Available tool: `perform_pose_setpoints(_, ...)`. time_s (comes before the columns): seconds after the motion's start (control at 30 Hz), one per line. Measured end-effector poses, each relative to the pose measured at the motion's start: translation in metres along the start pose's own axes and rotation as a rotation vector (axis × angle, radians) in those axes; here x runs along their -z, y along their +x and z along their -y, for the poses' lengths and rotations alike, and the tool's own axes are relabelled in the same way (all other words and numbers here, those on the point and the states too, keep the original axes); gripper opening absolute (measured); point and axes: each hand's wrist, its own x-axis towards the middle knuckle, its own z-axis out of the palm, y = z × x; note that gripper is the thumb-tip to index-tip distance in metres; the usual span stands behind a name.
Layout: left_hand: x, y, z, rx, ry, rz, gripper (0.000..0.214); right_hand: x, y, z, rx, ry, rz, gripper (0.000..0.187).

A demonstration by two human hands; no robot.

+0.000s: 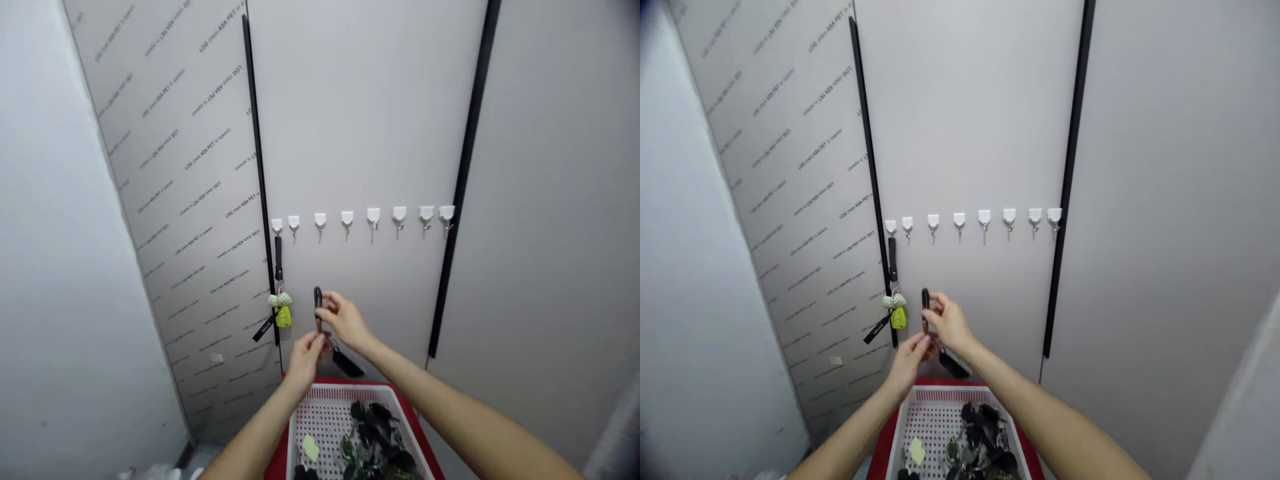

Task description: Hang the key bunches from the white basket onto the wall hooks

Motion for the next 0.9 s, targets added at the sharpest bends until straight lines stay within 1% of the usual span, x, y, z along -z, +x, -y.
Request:
perform_pose_setpoints(0.07, 0.008, 0.017, -0.024, 0.003, -0.052, -0.093, 0.029, -0.004, 0.028, 0.018, 0.009, 0.049, -0.088, 0.024)
perform_pose_setpoints(0.13, 0.015, 0.033, -0.043, -0.007, -0.072, -0.162, 0.027, -0.008, 0.053, 0.032, 0.017, 0.074, -0.143, 0.021)
perform_pose_setpoints(0.27, 0.027, 0.061, -0.071, -0.053, -0.048, -0.284, 0.024, -0.015, 0.092, 0.051, 0.022, 0.075, -0.213, 0.022)
perform_pose_setpoints(0.37, 0.032, 0.074, -0.081, -0.081, -0.051, -0.325, 0.021, -0.02, 0.111, 0.054, -0.002, 0.071, -0.252, 0.024)
perform_pose_setpoints(0.5, 0.033, 0.082, -0.078, -0.044, -0.06, -0.313, 0.019, -0.023, 0.124, 0.043, -0.101, 0.041, -0.263, 0.025)
perform_pose_setpoints(0.63, 0.035, 0.088, -0.065, 0.028, 0.041, -0.31, 0.015, -0.021, 0.123, 0.03, -0.107, -0.09, -0.278, 0.024)
perform_pose_setpoints(0.7, 0.039, 0.089, -0.058, 0.006, 0.125, -0.327, 0.018, -0.018, 0.114, 0.027, -0.08, -0.157, -0.286, 0.025)
perform_pose_setpoints(0.77, 0.043, 0.088, -0.051, -0.045, 0.217, -0.343, 0.023, -0.014, 0.099, 0.024, -0.036, -0.205, -0.263, 0.026)
perform_pose_setpoints(0.83, 0.046, 0.083, -0.043, -0.094, 0.302, -0.37, 0.029, -0.006, 0.076, 0.016, -0.005, -0.244, -0.172, 0.026)
perform_pose_setpoints(0.9, 0.045, 0.071, -0.034, -0.16, 0.371, -0.395, 0.035, 0.004, 0.044, 0.001, -0.029, -0.291, 0.012, 0.026)
